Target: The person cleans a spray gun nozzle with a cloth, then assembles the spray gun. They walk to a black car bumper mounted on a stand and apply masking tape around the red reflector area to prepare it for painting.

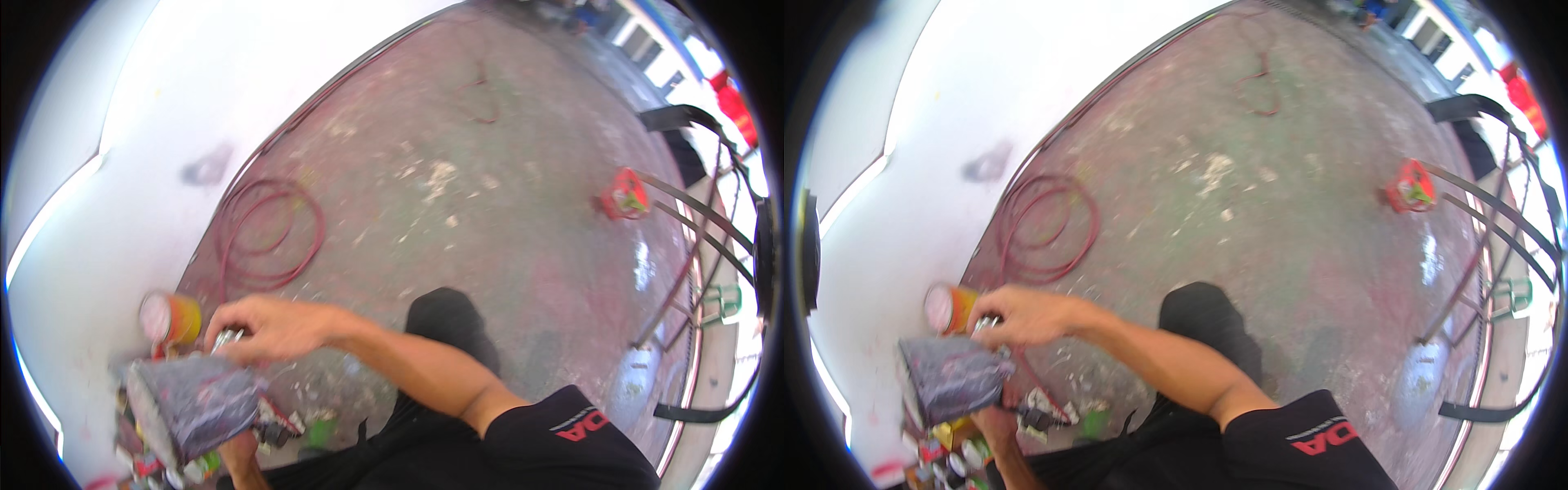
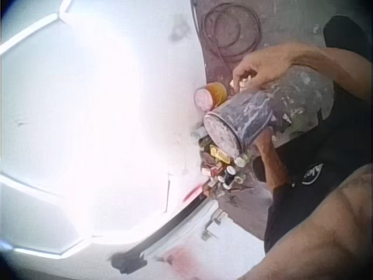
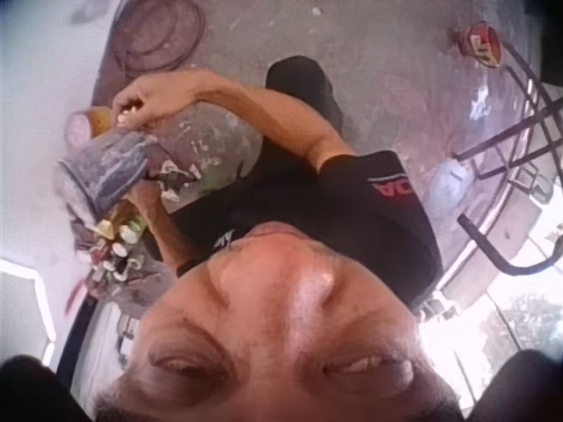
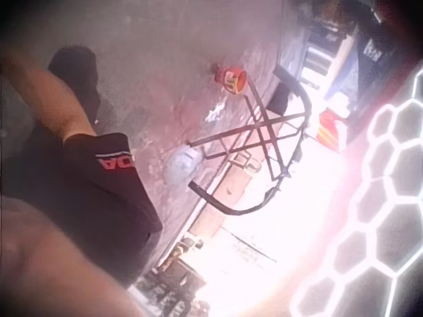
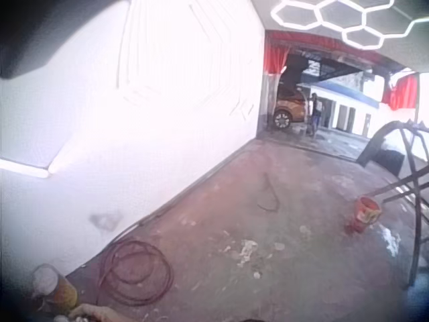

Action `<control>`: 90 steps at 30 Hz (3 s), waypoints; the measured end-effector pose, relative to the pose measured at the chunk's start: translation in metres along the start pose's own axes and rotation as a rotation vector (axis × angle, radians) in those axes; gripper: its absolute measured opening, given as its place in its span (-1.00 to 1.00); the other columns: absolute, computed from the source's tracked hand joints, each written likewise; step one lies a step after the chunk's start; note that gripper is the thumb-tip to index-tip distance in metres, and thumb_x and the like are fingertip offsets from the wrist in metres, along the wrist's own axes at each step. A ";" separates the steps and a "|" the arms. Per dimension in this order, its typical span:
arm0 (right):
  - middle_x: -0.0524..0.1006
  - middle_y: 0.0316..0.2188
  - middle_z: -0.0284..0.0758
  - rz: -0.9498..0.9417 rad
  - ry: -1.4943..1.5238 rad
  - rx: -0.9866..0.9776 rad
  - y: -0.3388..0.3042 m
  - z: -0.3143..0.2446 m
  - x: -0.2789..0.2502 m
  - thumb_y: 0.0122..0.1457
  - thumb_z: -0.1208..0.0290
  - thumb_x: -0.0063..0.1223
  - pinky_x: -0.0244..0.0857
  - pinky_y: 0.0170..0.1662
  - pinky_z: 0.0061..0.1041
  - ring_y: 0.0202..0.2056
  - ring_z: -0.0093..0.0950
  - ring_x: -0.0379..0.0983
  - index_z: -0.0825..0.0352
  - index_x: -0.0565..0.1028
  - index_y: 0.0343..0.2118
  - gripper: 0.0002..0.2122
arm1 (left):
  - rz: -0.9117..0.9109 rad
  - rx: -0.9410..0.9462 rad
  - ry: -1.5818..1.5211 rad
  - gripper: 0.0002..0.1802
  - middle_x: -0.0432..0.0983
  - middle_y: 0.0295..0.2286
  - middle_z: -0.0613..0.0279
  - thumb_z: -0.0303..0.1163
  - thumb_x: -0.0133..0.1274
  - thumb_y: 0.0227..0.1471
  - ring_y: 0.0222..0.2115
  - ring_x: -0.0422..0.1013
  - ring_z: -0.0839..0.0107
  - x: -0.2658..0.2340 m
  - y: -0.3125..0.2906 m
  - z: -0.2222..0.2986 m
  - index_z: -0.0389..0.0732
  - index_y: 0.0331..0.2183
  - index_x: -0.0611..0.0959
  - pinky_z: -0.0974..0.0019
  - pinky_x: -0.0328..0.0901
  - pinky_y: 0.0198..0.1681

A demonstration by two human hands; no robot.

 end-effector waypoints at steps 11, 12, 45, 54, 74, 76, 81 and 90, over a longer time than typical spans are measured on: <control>0.51 -0.51 -0.41 0.026 -0.103 0.099 -0.007 -0.003 -0.012 0.30 -0.32 0.05 0.25 -0.48 -0.46 -0.51 -0.61 0.37 0.41 0.59 -0.29 -0.34 | -0.065 -0.030 0.274 -0.62 0.39 -0.47 0.23 -0.13 0.06 0.21 -0.51 0.28 0.32 0.043 0.005 -0.025 -0.23 -0.12 0.61 0.20 0.19 -0.40; 0.51 -0.48 -0.42 0.035 -0.183 0.173 -0.005 0.001 -0.015 0.31 -0.30 0.04 0.25 -0.48 -0.48 -0.51 -0.62 0.36 0.40 0.58 -0.23 -0.35 | -0.064 -0.029 0.281 -0.63 0.40 -0.47 0.22 -0.14 0.07 0.20 -0.50 0.29 0.31 0.042 0.006 -0.028 -0.23 -0.13 0.61 0.19 0.19 -0.38; 0.28 -0.70 -0.40 0.215 -0.090 0.111 -0.003 0.024 -0.012 0.36 -0.39 -0.21 0.08 -0.52 -0.37 -0.60 -0.58 0.15 0.31 0.36 -0.67 -0.25 | -0.222 0.025 0.667 -0.70 0.66 -0.29 -0.06 -0.30 0.23 -0.08 -0.22 0.55 -0.07 0.058 -0.037 -0.096 -0.21 -0.26 0.77 -0.08 0.40 -0.05; 0.34 -0.70 -0.35 0.264 -0.074 0.296 -0.011 0.029 -0.019 0.37 -0.32 -0.10 0.13 -0.50 -0.39 -0.59 -0.56 0.21 0.31 0.44 -0.66 -0.29 | -0.079 -0.042 0.341 -0.70 0.66 -0.28 -0.05 -0.33 0.23 -0.05 -0.22 0.57 -0.06 0.058 0.006 -0.038 -0.22 -0.22 0.75 -0.05 0.41 -0.07; 0.42 -0.72 -0.11 0.337 -0.359 0.234 -0.015 0.027 -0.033 0.36 -0.30 -0.15 0.26 -0.43 -0.13 -0.65 -0.25 0.33 0.46 0.55 -0.58 -0.24 | 0.014 -0.110 -0.012 -0.68 0.67 -0.26 -0.05 -0.39 0.22 0.01 -0.23 0.60 -0.02 0.064 0.037 0.021 -0.26 -0.15 0.72 0.01 0.44 -0.10; 0.42 -0.72 -0.08 0.400 -0.385 -0.004 -0.017 0.010 -0.041 0.39 -0.33 -0.22 0.28 -0.40 -0.09 -0.64 -0.16 0.33 0.45 0.55 -0.59 -0.21 | 0.019 -0.109 -0.031 -0.68 0.68 -0.26 -0.05 -0.40 0.22 0.02 -0.23 0.60 -0.02 0.062 0.038 0.023 -0.27 -0.14 0.71 0.02 0.45 -0.10; 0.40 -0.69 -0.03 0.299 -0.535 0.126 -0.017 0.006 -0.039 0.45 -0.13 -0.22 0.29 -0.37 -0.07 -0.62 -0.11 0.32 0.49 0.52 -0.59 -0.30 | 0.029 -0.127 -0.080 -0.68 0.68 -0.25 -0.05 -0.41 0.22 0.04 -0.23 0.61 -0.01 0.063 0.041 0.027 -0.28 -0.12 0.70 0.04 0.46 -0.11; 0.26 -0.74 -0.14 0.290 -0.419 0.287 -0.017 0.038 -0.048 0.41 -0.01 -0.13 0.20 -0.44 -0.15 -0.62 -0.38 0.19 0.54 0.41 -0.63 -0.36 | 0.039 -0.135 -0.168 -0.67 0.68 -0.24 -0.05 -0.44 0.21 0.07 -0.23 0.62 0.01 0.068 0.044 0.039 -0.29 -0.09 0.69 0.07 0.47 -0.12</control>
Point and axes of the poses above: each hand's wrist, its own y-axis towards the middle knuckle, its own x-axis out of the palm, z = x × y, the point moved 7 cm from there along y, towards the middle knuckle
